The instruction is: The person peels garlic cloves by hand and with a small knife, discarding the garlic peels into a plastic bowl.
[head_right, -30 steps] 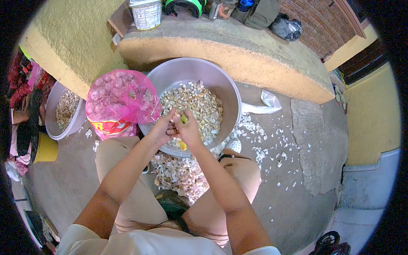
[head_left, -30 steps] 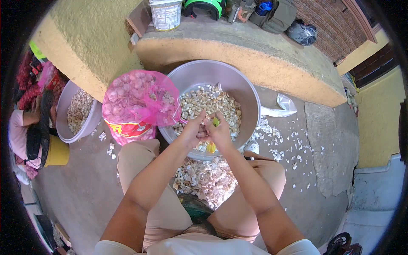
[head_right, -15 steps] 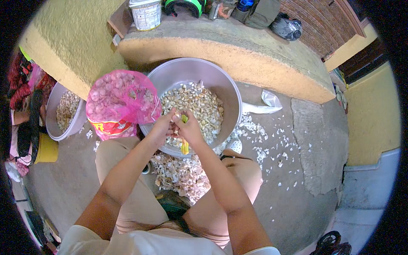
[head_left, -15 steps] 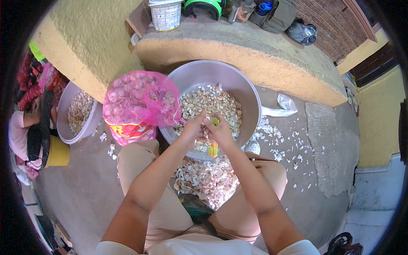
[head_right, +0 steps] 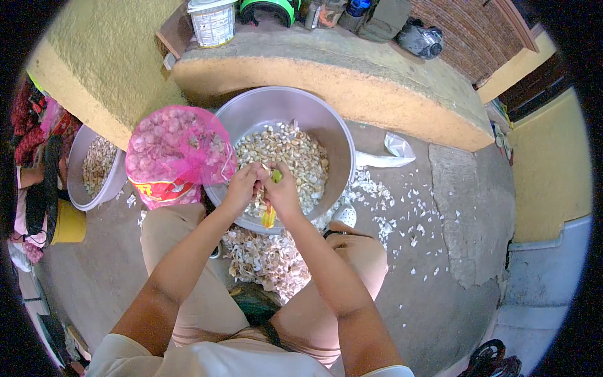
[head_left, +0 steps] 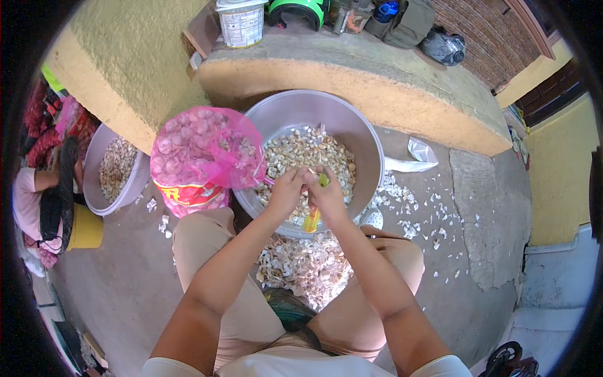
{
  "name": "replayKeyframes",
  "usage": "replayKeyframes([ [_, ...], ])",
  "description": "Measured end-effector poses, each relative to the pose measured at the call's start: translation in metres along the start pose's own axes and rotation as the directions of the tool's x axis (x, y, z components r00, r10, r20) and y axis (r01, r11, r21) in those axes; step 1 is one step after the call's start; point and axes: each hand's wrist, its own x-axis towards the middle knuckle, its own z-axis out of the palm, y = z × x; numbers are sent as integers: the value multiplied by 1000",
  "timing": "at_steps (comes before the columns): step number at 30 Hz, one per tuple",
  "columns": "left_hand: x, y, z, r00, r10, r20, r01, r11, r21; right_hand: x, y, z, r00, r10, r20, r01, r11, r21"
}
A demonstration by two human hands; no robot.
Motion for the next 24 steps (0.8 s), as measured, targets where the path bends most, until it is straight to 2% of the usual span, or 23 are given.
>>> replayKeyframes([
  [1, 1, -1, -1, 999, 23, 27, -24, 998, 55, 1, 0, -2, 1000, -15, 6, 15, 1000, -22],
  [4, -4, 5, 2, 990, -108, 91, 115, 991, -74, 4, -2, -5, 999, -40, 17, 42, 995, -91],
  [7, -4, 8, 0, 977, -138, 160, 155, 983, -98, 3, -5, -4, 999, -28, 21, 30, 993, -117],
  [10, -4, 14, -2, 976, -139, 168, 151, 987, -61, 2, -4, -2, 1000, -12, 17, 13, 999, -41],
  [12, -3, 13, -2, 971, -166, 174, 188, 975, -117, 0, -5, 2, 1000, 2, -10, -2, 1000, 5],
  [16, -4, 14, 0, 984, -125, 129, 144, 978, -151, 3, -6, 0, 1000, -4, 18, 5, 999, -51],
  [18, -3, 16, 1, 971, -204, 122, 228, 946, -230, 4, -8, -1, 1000, -27, 12, 28, 992, -124],
  [21, -7, 26, 1, 935, -310, 173, 355, 848, -395, 2, -18, -2, 998, -7, 69, 11, 998, -59],
  [22, -9, 30, 1, 918, -341, 203, 396, 800, -451, 2, -20, -1, 997, -41, 58, 47, 994, -101],
  [24, -10, 31, 0, 914, -334, 230, 404, 796, -450, 1, -20, 0, 993, -108, 38, 113, 976, -184],
])
